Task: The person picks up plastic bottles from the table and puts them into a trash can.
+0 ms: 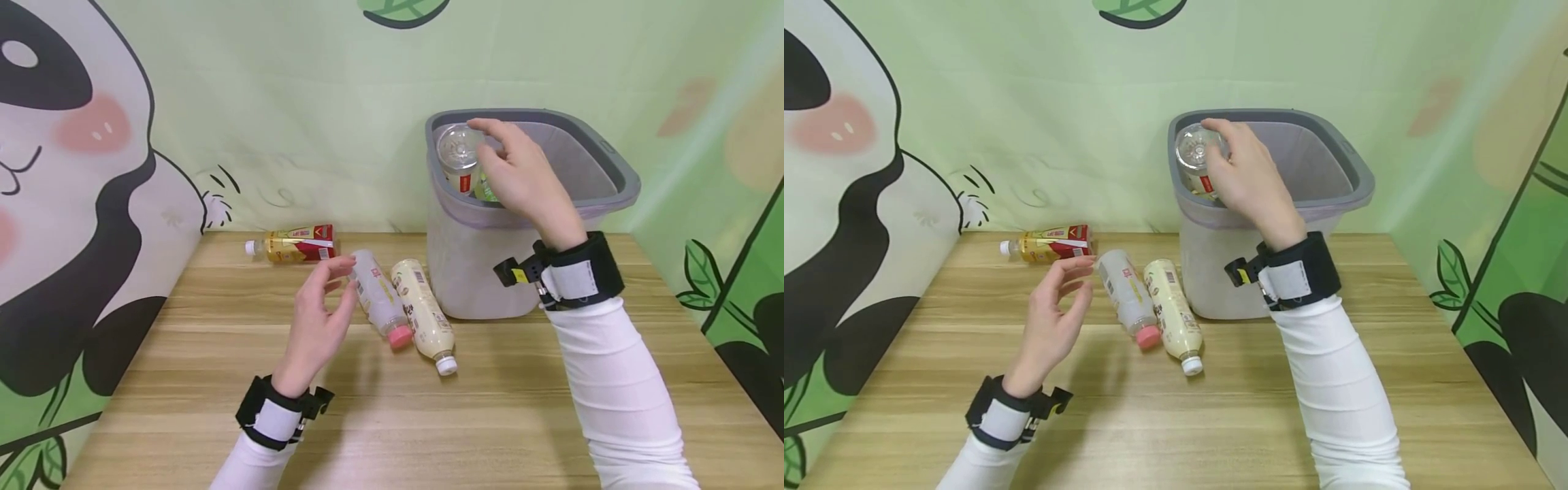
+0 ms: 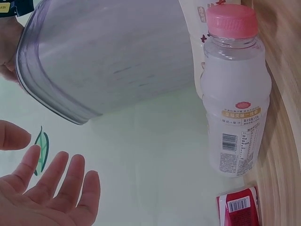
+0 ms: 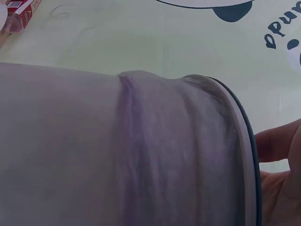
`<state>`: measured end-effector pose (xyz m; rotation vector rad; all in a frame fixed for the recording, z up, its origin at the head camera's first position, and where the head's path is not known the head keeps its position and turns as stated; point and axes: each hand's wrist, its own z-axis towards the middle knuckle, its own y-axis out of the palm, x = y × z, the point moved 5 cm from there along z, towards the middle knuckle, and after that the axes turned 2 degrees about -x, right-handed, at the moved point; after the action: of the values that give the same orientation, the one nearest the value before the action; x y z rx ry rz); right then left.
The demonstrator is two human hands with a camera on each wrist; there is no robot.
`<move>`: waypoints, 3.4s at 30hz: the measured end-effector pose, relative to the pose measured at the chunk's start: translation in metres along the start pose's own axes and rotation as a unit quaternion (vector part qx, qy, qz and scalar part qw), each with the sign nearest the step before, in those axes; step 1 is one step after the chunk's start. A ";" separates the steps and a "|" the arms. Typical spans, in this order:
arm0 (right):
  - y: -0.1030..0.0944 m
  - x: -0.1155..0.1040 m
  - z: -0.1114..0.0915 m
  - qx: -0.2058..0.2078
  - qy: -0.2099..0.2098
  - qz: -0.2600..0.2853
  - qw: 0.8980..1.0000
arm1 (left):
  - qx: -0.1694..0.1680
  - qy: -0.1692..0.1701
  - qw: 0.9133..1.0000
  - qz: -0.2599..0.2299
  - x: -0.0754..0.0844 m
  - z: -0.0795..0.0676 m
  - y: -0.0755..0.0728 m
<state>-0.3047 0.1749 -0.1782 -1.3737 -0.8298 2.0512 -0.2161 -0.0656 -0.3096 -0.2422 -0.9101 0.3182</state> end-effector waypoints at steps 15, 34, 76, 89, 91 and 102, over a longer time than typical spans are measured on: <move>-0.001 0.009 0.000 -0.023 0.064 -0.122 0.990 | -0.001 -0.001 1.000 -0.001 -0.015 -0.003 0.005; -0.003 0.014 -0.005 -0.005 0.053 -0.138 0.989 | -0.004 -0.011 1.000 0.000 -0.006 -0.004 0.003; 0.086 -0.013 -0.075 0.168 -0.182 0.294 0.923 | -0.053 0.073 0.963 0.254 -0.094 0.026 -0.021; 0.158 0.000 -0.098 0.106 -0.066 0.373 0.920 | -0.149 0.020 0.899 0.412 -0.154 0.056 -0.030; 0.158 -0.006 -0.100 0.095 -0.064 0.372 0.921 | -0.161 0.009 0.888 0.430 -0.163 0.062 -0.031; 0.165 -0.010 -0.104 0.070 -0.071 0.366 0.925 | -0.221 -0.080 0.853 0.465 -0.210 0.074 -0.034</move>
<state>-0.2186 0.0777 -0.3249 -1.6239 -0.2036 2.7250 -0.3897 -0.1694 -0.4083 -1.1152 -0.9714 1.0392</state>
